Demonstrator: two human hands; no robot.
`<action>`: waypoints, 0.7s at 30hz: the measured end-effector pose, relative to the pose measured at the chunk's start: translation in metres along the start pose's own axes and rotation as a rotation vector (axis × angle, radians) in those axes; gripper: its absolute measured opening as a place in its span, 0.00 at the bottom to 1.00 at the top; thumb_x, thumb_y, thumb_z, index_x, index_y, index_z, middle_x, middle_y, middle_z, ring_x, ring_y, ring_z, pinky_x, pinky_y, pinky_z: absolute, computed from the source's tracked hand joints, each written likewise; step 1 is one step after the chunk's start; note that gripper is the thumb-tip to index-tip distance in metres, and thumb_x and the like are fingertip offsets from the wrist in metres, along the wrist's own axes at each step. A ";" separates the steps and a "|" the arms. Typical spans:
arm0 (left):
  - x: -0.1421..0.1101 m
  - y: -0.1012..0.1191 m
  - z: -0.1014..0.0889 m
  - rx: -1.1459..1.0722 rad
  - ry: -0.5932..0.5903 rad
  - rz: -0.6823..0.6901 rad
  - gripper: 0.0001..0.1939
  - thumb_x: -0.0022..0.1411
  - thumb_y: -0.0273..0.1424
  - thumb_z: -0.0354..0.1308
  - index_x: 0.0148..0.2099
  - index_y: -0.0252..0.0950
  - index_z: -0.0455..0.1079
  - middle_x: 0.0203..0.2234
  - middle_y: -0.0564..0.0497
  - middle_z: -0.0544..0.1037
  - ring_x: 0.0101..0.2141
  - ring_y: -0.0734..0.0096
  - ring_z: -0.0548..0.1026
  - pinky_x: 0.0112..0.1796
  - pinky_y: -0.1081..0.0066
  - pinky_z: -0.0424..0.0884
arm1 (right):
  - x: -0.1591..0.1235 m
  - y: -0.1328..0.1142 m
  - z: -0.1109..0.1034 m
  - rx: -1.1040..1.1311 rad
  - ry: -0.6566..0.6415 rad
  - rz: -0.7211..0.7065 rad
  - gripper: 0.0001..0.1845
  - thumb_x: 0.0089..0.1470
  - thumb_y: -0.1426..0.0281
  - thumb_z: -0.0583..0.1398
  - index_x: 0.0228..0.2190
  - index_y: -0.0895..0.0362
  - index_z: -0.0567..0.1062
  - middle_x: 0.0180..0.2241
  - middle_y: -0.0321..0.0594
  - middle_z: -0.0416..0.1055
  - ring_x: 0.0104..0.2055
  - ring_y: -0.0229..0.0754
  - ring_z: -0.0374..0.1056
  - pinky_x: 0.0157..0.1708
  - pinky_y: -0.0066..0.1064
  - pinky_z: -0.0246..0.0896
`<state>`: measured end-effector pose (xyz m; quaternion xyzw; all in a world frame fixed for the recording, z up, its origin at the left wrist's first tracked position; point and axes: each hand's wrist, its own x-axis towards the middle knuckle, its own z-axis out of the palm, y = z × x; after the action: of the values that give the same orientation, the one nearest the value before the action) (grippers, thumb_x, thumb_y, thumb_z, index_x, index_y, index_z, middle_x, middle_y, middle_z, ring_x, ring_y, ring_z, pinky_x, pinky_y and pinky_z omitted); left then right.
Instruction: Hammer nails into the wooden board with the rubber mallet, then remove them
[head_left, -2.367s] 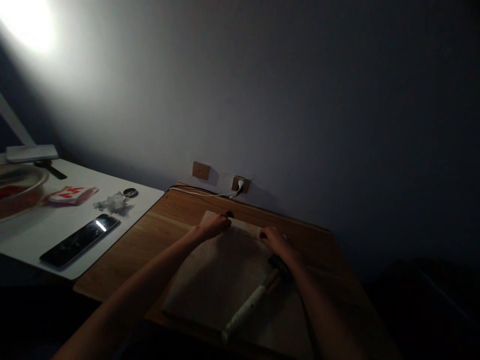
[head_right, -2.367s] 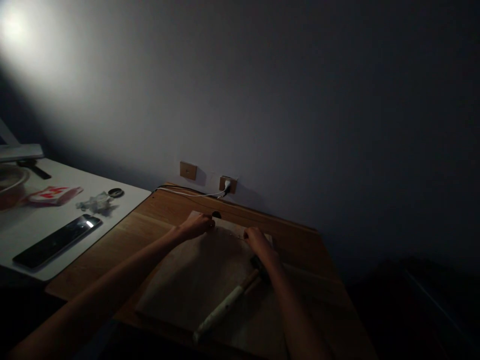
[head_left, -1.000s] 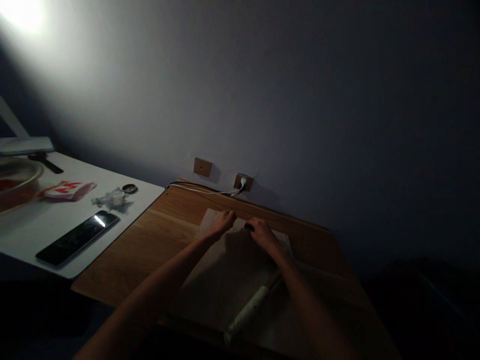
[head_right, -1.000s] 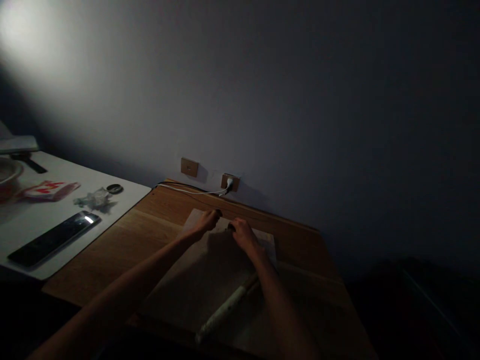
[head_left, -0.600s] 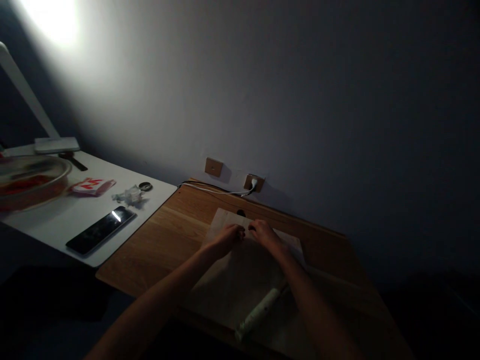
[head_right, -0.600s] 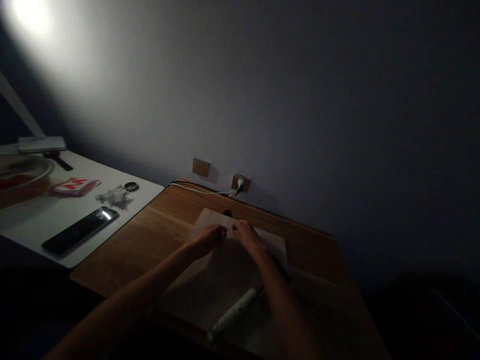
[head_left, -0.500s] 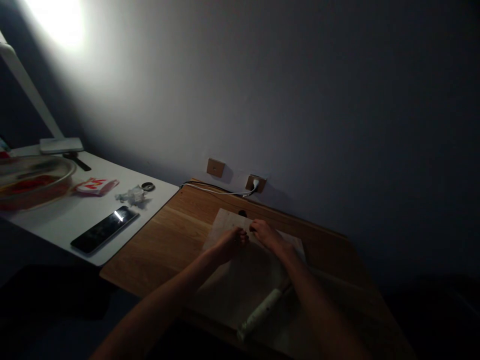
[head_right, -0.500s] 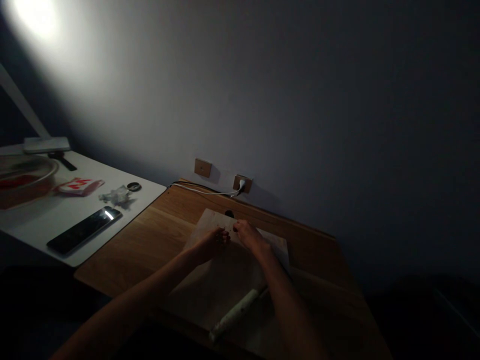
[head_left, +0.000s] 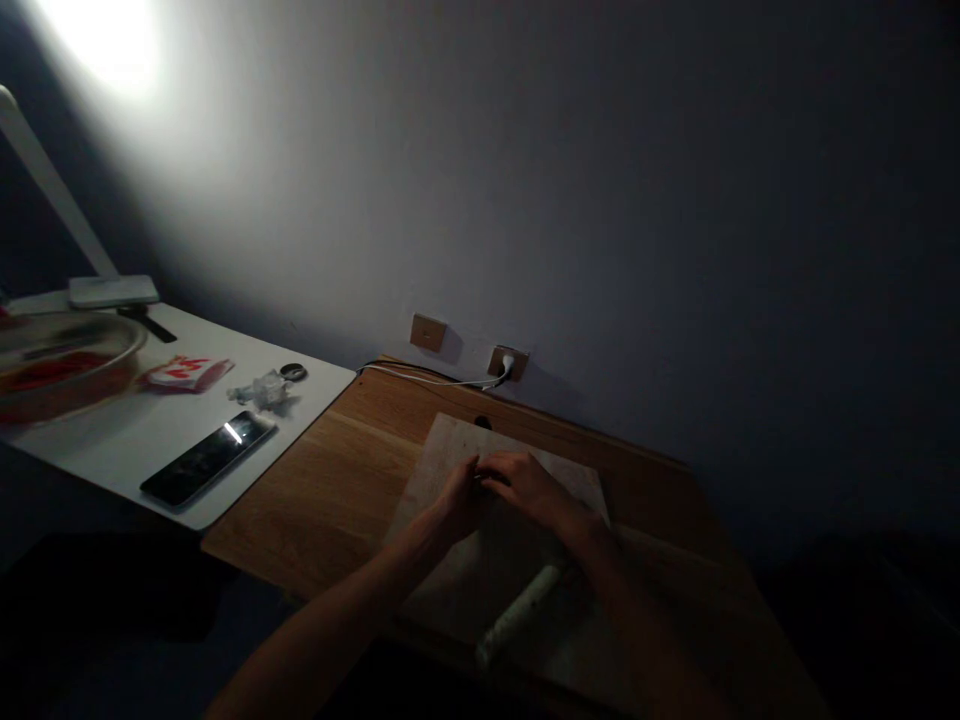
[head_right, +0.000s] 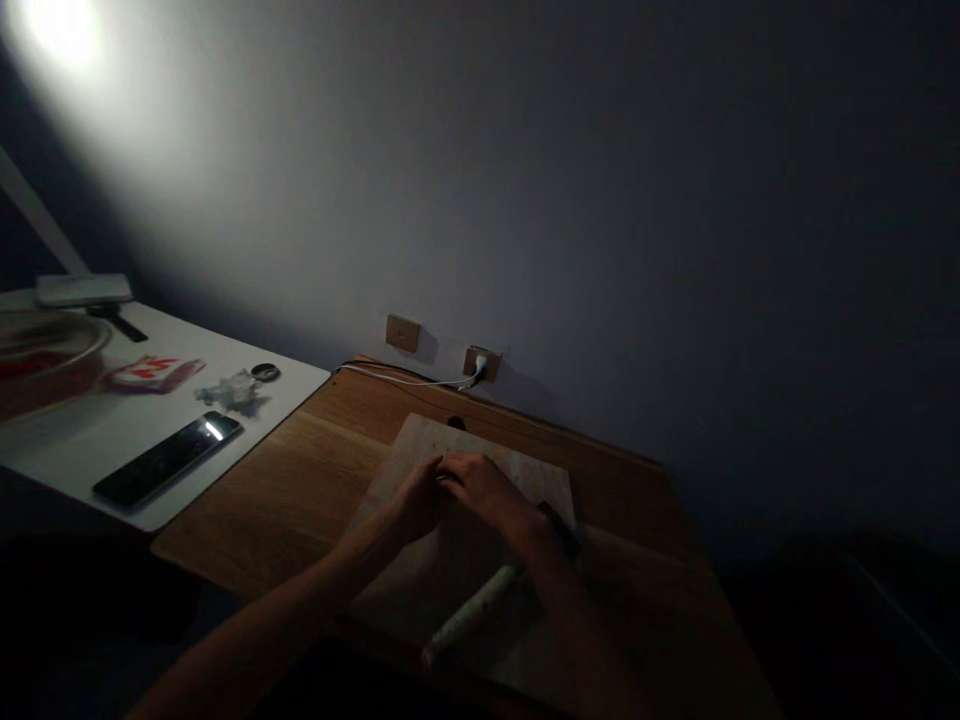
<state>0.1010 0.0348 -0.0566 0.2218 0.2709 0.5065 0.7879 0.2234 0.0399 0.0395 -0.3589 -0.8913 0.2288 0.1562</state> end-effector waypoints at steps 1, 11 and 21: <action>-0.001 -0.003 0.001 0.066 0.013 0.029 0.12 0.62 0.39 0.58 0.34 0.35 0.69 0.26 0.51 0.73 0.29 0.72 0.73 0.33 0.74 0.70 | -0.006 -0.004 0.001 -0.003 0.029 -0.004 0.11 0.60 0.76 0.62 0.42 0.55 0.81 0.43 0.42 0.80 0.45 0.44 0.76 0.48 0.35 0.69; -0.022 -0.009 0.004 0.976 -0.069 0.317 0.13 0.61 0.40 0.57 0.28 0.38 0.64 0.24 0.54 0.68 0.29 0.71 0.66 0.36 0.69 0.66 | -0.118 0.003 0.016 -0.033 0.592 0.223 0.12 0.65 0.63 0.57 0.40 0.53 0.80 0.42 0.44 0.78 0.45 0.47 0.76 0.46 0.39 0.72; -0.092 0.015 -0.034 1.846 -0.344 0.721 0.18 0.73 0.36 0.50 0.62 0.42 0.63 0.66 0.42 0.63 0.66 0.59 0.60 0.66 0.48 0.53 | -0.277 0.049 0.086 -0.207 0.807 0.736 0.32 0.59 0.45 0.53 0.47 0.57 0.77 0.50 0.54 0.76 0.54 0.58 0.71 0.54 0.54 0.66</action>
<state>0.0373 -0.0414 -0.0549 0.8847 0.3566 0.2677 0.1360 0.4051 -0.1510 -0.0900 -0.7191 -0.5946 0.0239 0.3587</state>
